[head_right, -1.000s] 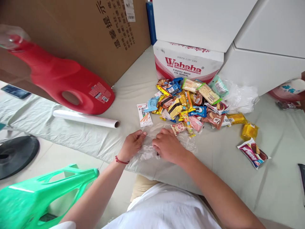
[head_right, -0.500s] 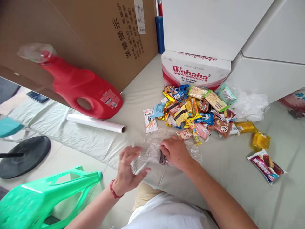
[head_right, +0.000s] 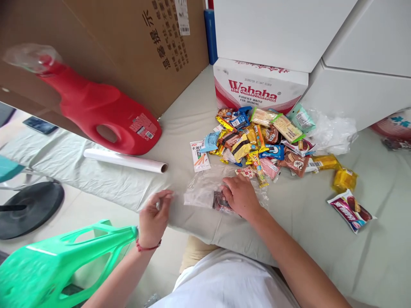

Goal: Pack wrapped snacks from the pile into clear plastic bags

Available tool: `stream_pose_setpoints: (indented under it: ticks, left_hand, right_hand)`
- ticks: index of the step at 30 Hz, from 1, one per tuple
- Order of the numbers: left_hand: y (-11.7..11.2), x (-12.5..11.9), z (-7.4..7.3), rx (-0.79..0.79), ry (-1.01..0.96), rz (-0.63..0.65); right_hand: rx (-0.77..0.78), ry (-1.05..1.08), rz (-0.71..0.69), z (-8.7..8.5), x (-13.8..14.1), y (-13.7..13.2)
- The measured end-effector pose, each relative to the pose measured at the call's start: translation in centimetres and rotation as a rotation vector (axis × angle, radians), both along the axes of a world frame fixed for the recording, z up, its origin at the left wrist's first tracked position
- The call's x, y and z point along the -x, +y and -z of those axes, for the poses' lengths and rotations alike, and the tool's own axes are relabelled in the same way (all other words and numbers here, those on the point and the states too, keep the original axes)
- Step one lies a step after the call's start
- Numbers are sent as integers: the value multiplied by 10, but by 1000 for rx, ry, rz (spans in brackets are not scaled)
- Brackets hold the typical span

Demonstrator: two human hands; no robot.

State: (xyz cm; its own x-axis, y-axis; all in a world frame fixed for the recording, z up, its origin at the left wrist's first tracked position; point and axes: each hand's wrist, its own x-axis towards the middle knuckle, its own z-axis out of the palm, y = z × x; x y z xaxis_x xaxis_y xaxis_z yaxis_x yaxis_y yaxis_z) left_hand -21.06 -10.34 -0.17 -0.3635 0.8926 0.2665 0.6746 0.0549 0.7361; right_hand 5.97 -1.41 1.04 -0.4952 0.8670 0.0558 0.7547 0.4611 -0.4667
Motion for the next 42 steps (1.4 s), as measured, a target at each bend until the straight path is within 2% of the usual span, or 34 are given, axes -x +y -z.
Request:
stream_pose_setpoints:
  ticks: [1,2,3,4,5,6,7,10,12,14,19,22,27,32,35,38,42]
  left_hand:
    - [-5,-5,-7,-113,85,-33]
    - [-10,-13,-15,-240,158,-7]
    - [-14,-24,-23,-347,201,110]
    - [-18,-36,-29,-413,206,296]
    - [-19,-50,-35,-427,180,492]
    - [-18,-64,-38,-403,156,631]
    - [-15,-77,-39,-362,137,693]
    - [3,-104,-31,-236,156,629]
    - [15,-110,-23,-165,228,588]
    - [24,-111,-16,-98,305,603]
    - [32,-108,-15,26,472,723]
    - [31,-110,-16,53,540,699]
    - [24,-114,-15,60,618,587]
    - [25,-116,-15,109,635,655]
    - [28,-116,-16,221,646,698]
    - [29,-116,-20,319,645,727]
    - [29,-118,-23,321,628,719]
  right_hand:
    - [13,-19,-1,0,1,0]
    - [25,-40,-8,-1,3,0]
    - [33,-59,-20,-1,5,0]
    - [37,-75,-31,-2,7,0]
    - [34,-83,-38,-3,9,-1]
    - [24,-83,-41,-4,10,0]
    - [10,-73,-46,-6,10,0]
    - [-50,34,-39,-14,2,8]
    - [-86,99,16,-21,-8,19]
    - [-100,85,54,-27,-16,33]
    - [-91,-240,-98,-36,-12,61]
    - [-92,-374,-121,-38,-4,67]
    - [-31,-379,-120,-38,-3,65]
    - [-34,-330,-80,-33,-4,61]
    - [20,-350,-97,-32,-3,61]
    - [-10,-316,-157,-41,-5,57]
    - [-40,-303,-234,-60,-16,32]
